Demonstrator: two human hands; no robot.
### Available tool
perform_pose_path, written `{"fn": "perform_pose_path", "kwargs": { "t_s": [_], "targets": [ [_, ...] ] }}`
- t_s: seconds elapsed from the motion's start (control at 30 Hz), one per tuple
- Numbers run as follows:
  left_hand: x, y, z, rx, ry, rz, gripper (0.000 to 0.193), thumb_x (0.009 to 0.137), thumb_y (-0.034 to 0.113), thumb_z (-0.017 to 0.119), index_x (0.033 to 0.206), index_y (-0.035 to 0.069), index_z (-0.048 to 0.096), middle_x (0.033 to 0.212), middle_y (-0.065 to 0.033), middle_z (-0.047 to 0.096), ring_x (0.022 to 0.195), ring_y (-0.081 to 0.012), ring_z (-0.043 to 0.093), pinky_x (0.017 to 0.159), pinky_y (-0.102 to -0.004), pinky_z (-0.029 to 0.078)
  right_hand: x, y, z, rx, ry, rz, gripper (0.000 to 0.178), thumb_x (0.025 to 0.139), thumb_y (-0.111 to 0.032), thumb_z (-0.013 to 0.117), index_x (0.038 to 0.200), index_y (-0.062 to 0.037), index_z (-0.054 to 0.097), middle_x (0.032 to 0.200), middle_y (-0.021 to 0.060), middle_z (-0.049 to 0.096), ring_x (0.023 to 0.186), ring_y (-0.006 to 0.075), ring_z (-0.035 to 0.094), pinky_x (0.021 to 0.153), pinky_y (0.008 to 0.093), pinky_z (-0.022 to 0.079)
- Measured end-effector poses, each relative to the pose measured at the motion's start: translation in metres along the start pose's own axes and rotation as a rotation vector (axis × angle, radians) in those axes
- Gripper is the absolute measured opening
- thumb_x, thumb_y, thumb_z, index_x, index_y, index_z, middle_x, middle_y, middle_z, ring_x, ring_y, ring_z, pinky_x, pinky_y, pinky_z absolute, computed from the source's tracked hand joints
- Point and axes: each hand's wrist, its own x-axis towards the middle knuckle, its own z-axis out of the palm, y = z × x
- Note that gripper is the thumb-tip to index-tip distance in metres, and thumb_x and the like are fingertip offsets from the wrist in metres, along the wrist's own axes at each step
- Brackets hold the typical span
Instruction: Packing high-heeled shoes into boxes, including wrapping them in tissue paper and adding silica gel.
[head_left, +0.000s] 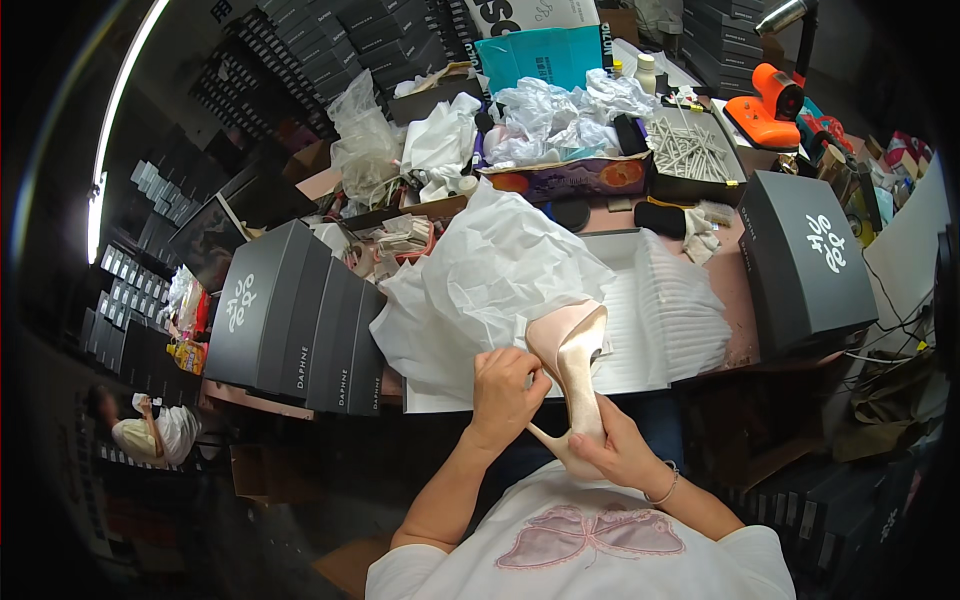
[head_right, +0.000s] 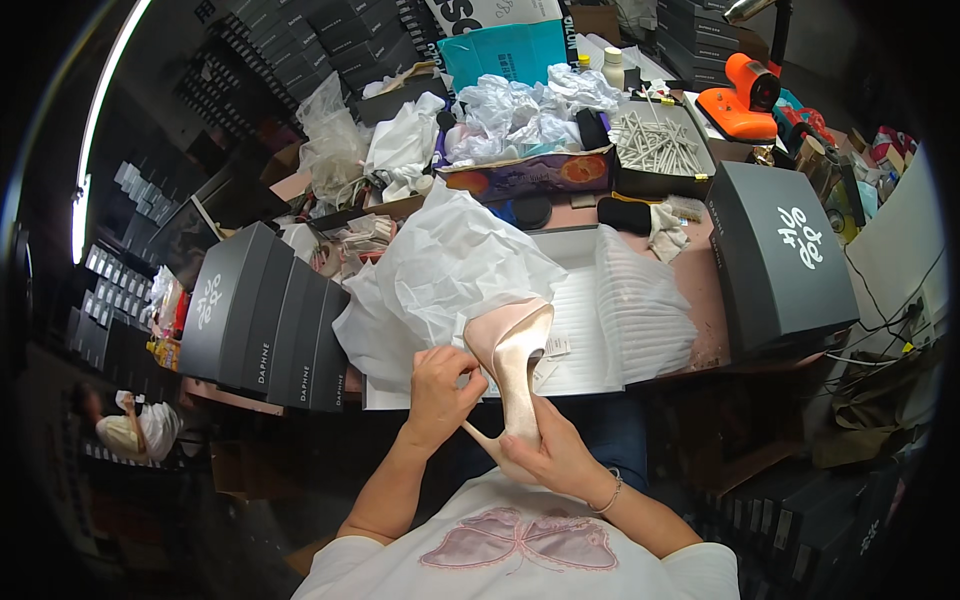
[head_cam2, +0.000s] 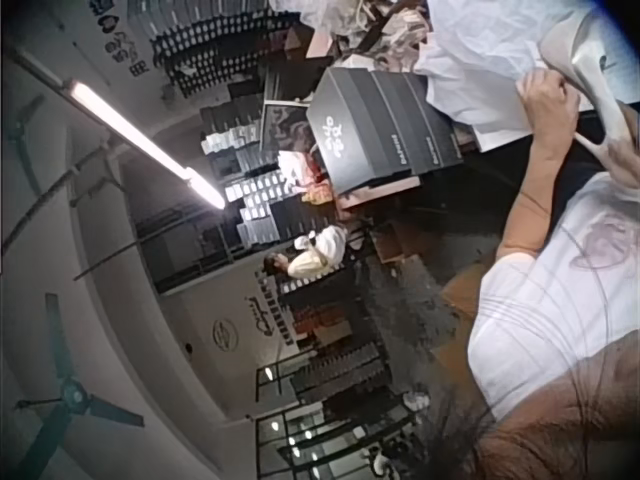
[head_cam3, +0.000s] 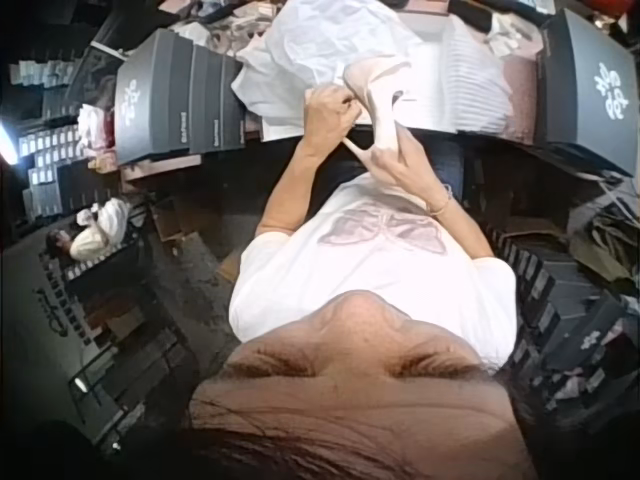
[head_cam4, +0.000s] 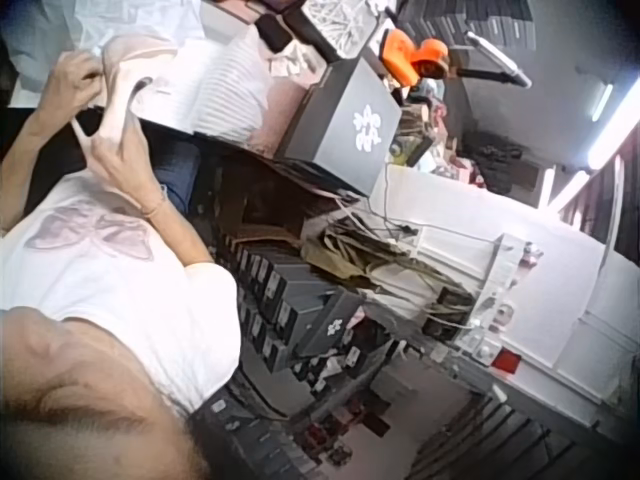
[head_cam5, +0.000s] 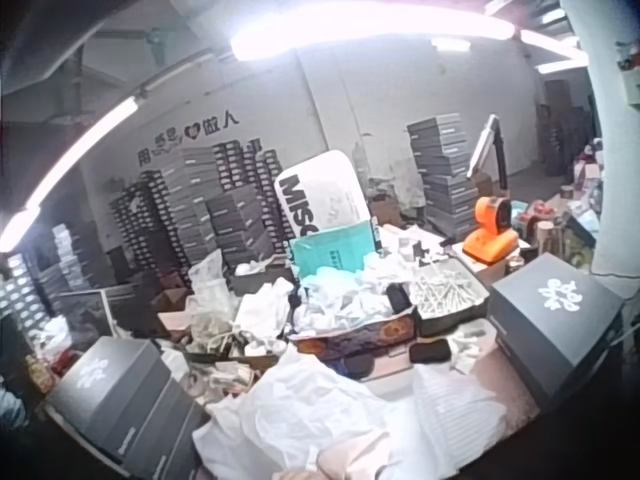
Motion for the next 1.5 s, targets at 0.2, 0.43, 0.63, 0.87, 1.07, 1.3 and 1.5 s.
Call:
{"fn": "perform_pose_path", "kwargs": {
  "t_s": [0.2,0.43,0.63,0.87,1.07,1.3,1.5],
  "targets": [
    [-0.005,-0.005,-0.009,0.013,-0.016,-0.036,0.006,0.069,0.008,0.067,0.071,0.005,0.062,0.071,-0.0061,0.060,0.071,-0.0249,0.058,0.076,-0.0368,0.040,0.000,0.006,-0.004,0.107,-0.021,0.051,0.056,0.087,-0.023,0.065,0.131,0.0058,0.044,0.106,0.0150,0.058,0.094,0.0190,0.056,0.084,0.0319,0.046],
    [-0.006,-0.011,-0.046,-0.223,0.007,-0.206,0.006,0.070,0.002,0.066,0.074,0.001,0.062,0.071,-0.0075,0.060,0.065,-0.0219,0.058,0.070,-0.0330,0.044,-0.003,0.025,-0.016,0.542,-0.042,0.231,0.052,0.090,-0.020,0.059,0.134,0.0037,0.043,0.110,0.0074,0.057,0.095,0.0117,0.053,0.086,0.0271,0.045],
    [-0.027,-0.038,-0.073,-0.657,0.147,-0.380,0.003,0.077,-0.004,0.062,0.075,-0.003,0.062,0.070,-0.0059,0.058,0.067,-0.0106,0.054,0.067,-0.0232,0.042,-0.007,0.025,-0.030,0.969,-0.206,0.310,0.062,0.088,-0.034,0.056,0.136,0.0015,0.039,0.103,0.0114,0.060,0.081,0.0184,0.061,0.065,0.0296,0.052],
    [-0.052,-0.021,-0.065,-0.010,-0.001,-0.327,0.042,0.078,0.012,0.073,0.116,0.003,0.056,0.117,-0.0161,0.055,0.109,-0.0317,0.053,0.095,-0.0398,0.040,-0.013,0.055,-0.043,1.334,-0.213,0.385,0.061,0.087,-0.051,0.046,0.124,-0.0033,0.053,0.087,0.0150,0.061,0.068,0.0276,0.061,0.045,0.0302,0.046],
    [-0.052,-0.031,0.050,-0.379,0.392,-0.420,0.067,0.084,0.011,0.069,0.140,0.000,0.035,0.141,-0.0216,0.035,0.132,-0.0353,0.036,0.109,-0.0438,0.030,-0.007,0.051,-0.046,1.251,-0.246,0.301,0.064,0.087,-0.053,0.042,0.120,-0.0004,0.055,0.087,0.0174,0.061,0.064,0.0271,0.059,0.042,0.0303,0.042],
    [0.017,-0.050,-0.043,-0.344,0.387,-0.112,0.028,0.080,-0.004,0.058,0.106,0.002,0.066,0.094,-0.0118,0.062,0.084,-0.0237,0.063,0.073,-0.0323,0.050,0.033,-0.020,-0.088,0.206,-0.634,0.201,0.066,0.086,-0.034,0.066,0.134,0.0069,0.046,0.113,0.0103,0.060,0.103,0.0140,0.054,0.090,0.0274,0.044],
    [0.051,-0.010,-0.146,-0.183,-0.223,0.109,0.033,0.069,-0.007,0.063,0.100,0.003,0.070,0.083,-0.0125,0.063,0.077,-0.0274,0.063,0.071,-0.0293,0.049,0.097,-0.013,-0.077,0.301,-0.371,0.105,0.054,0.085,-0.025,0.062,0.126,0.0067,0.050,0.106,0.0104,0.062,0.092,0.0142,0.061,0.077,0.0253,0.050]
  ]
}}
